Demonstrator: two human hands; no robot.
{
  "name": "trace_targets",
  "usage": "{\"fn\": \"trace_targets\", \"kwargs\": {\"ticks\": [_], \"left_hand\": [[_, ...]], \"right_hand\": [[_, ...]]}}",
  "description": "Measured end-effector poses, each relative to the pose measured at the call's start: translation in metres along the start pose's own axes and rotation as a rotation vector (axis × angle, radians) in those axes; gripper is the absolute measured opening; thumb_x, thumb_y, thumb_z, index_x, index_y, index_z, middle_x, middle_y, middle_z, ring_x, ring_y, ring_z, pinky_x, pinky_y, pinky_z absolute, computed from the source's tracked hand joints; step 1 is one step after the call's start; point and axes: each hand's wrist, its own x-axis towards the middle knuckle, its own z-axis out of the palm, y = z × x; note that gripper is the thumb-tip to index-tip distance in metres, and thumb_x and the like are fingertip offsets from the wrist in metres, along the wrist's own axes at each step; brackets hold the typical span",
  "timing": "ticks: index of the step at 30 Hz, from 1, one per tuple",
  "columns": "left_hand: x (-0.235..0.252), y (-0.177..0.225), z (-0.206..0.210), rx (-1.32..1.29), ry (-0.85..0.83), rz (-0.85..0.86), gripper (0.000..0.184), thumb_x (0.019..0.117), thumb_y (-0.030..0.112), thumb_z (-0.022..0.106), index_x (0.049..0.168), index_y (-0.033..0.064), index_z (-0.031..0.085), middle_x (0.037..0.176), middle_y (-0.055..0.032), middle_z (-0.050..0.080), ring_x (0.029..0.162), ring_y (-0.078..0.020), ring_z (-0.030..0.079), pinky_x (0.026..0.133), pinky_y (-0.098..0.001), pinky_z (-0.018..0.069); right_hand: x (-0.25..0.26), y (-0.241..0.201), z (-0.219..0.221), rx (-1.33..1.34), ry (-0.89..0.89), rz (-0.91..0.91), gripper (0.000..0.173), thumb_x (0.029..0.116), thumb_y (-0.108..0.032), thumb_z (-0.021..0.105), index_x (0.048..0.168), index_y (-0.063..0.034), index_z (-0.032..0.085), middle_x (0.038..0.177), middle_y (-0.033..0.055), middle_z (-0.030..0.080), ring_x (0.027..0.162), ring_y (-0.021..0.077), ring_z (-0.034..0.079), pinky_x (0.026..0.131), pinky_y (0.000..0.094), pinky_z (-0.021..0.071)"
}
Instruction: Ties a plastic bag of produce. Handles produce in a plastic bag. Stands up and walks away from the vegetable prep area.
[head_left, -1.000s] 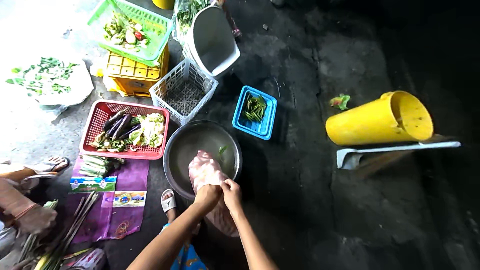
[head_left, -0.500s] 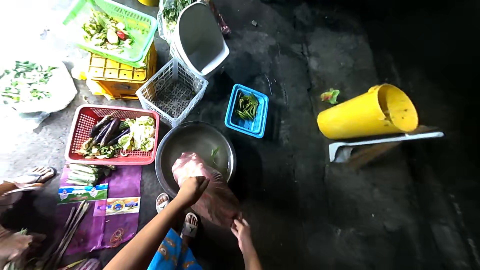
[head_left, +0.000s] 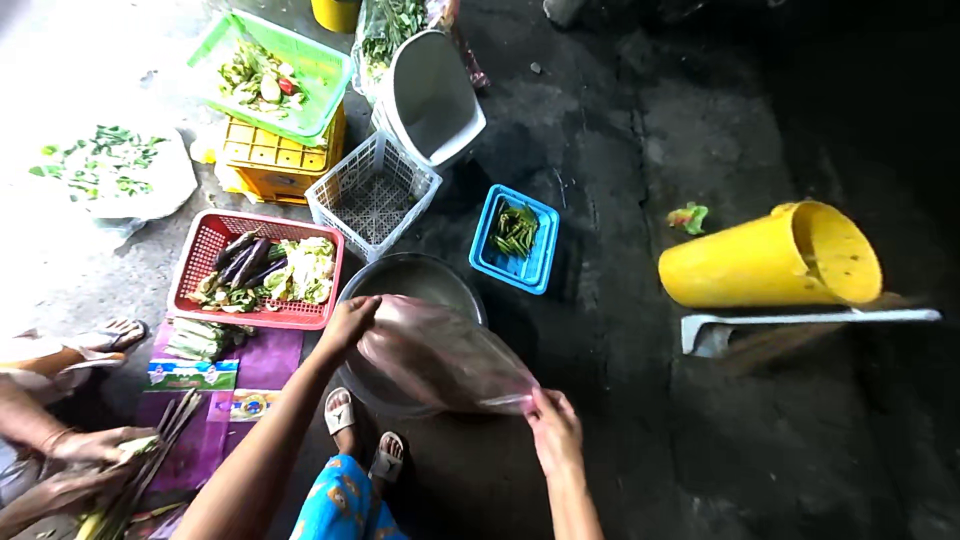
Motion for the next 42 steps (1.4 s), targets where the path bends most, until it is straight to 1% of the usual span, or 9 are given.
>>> {"fn": "trace_targets", "kwargs": {"ticks": [6, 9, 13, 17, 21, 25, 30, 35, 42], "left_hand": [[-0.012, 0.034, -0.033, 0.086, 0.149, 0.021, 0.030, 0.1081, 0.023, 0.051, 0.094, -0.0003, 0.064, 0.068, -0.0014, 0.050, 0.057, -0.0093, 0.046, 0.059, -0.0286, 0.0426], [-0.017, 0.022, -0.036, 0.201, 0.071, -0.026, 0.036, 0.1084, 0.026, 0.049, 0.113, -0.0043, 0.068, 0.092, -0.0167, 0.065, 0.082, -0.0250, 0.060, 0.082, -0.0473, 0.0502], [-0.030, 0.013, -0.041, 0.191, 0.052, 0.025, 0.038, 0.1104, 0.028, 0.044, 0.108, -0.0030, 0.067, 0.093, -0.0156, 0.063, 0.085, -0.0249, 0.059, 0.084, -0.0478, 0.0476], [-0.048, -0.002, -0.033, 0.343, -0.081, -0.057, 0.044, 0.1104, 0.031, 0.043, 0.124, -0.0038, 0.066, 0.117, -0.0273, 0.067, 0.111, -0.0398, 0.064, 0.099, -0.0591, 0.0466], [-0.102, -0.050, -0.004, 0.377, -0.191, -0.163, 0.045, 0.1107, 0.032, 0.041, 0.121, -0.0043, 0.066, 0.118, -0.0281, 0.066, 0.114, -0.0427, 0.063, 0.100, -0.0613, 0.0461], [-0.154, -0.090, 0.016, 0.180, -0.103, -0.203, 0.047, 0.1108, 0.034, 0.041, 0.117, -0.0049, 0.067, 0.109, -0.0263, 0.068, 0.106, -0.0406, 0.066, 0.096, -0.0606, 0.0475], [-0.197, -0.091, 0.037, 0.092, -0.087, -0.238, 0.048, 0.1107, 0.035, 0.041, 0.112, -0.0061, 0.067, 0.107, -0.0268, 0.068, 0.104, -0.0405, 0.065, 0.094, -0.0602, 0.0477], [-0.203, -0.114, 0.041, 0.129, -0.140, -0.289, 0.048, 0.1107, 0.035, 0.042, 0.118, -0.0057, 0.066, 0.113, -0.0281, 0.067, 0.109, -0.0410, 0.065, 0.097, -0.0596, 0.0470], [-0.213, -0.107, 0.044, 0.136, -0.156, -0.261, 0.047, 0.1111, 0.034, 0.042, 0.119, -0.0060, 0.065, 0.116, -0.0278, 0.067, 0.110, -0.0398, 0.065, 0.099, -0.0578, 0.0470]], "right_hand": [[0.010, -0.085, 0.052, -0.191, -0.121, -0.351, 0.006, 0.0927, 0.002, 0.062, 0.090, -0.0038, 0.059, 0.080, -0.0042, 0.066, 0.073, 0.0032, 0.066, 0.070, 0.0232, 0.0594], [0.014, -0.083, 0.058, -0.330, -0.101, -0.262, 0.006, 0.0957, 0.001, 0.064, 0.097, 0.0061, 0.061, 0.084, 0.0050, 0.064, 0.071, 0.0058, 0.062, 0.068, 0.0228, 0.0552], [0.014, -0.074, 0.052, -0.422, -0.060, -0.244, 0.010, 0.0969, -0.001, 0.065, 0.100, 0.0084, 0.062, 0.086, 0.0088, 0.064, 0.072, 0.0070, 0.062, 0.069, 0.0237, 0.0549], [0.013, -0.058, 0.045, -0.529, -0.056, -0.224, 0.015, 0.0978, -0.001, 0.065, 0.105, 0.0118, 0.062, 0.090, 0.0147, 0.063, 0.073, 0.0119, 0.060, 0.069, 0.0276, 0.0539], [-0.014, -0.049, 0.038, -0.466, 0.000, -0.174, 0.020, 0.1001, -0.002, 0.062, 0.113, 0.0130, 0.060, 0.097, 0.0194, 0.062, 0.078, 0.0166, 0.062, 0.070, 0.0318, 0.0553], [-0.036, -0.073, 0.040, -0.397, 0.043, -0.295, 0.019, 0.0994, -0.001, 0.061, 0.113, 0.0124, 0.059, 0.095, 0.0172, 0.062, 0.078, 0.0146, 0.063, 0.069, 0.0308, 0.0572], [-0.060, -0.098, 0.038, -0.405, 0.036, -0.443, 0.016, 0.0980, 0.000, 0.062, 0.107, 0.0134, 0.060, 0.087, 0.0150, 0.061, 0.071, 0.0121, 0.062, 0.064, 0.0285, 0.0561], [-0.062, -0.096, 0.027, -0.486, -0.043, -0.302, 0.022, 0.0999, 0.000, 0.061, 0.115, 0.0148, 0.059, 0.104, 0.0281, 0.062, 0.087, 0.0300, 0.063, 0.074, 0.0443, 0.0564], [-0.080, -0.097, 0.030, -0.445, -0.056, -0.348, 0.020, 0.1007, -0.001, 0.060, 0.114, 0.0139, 0.059, 0.102, 0.0247, 0.062, 0.083, 0.0252, 0.063, 0.072, 0.0396, 0.0565]]}}
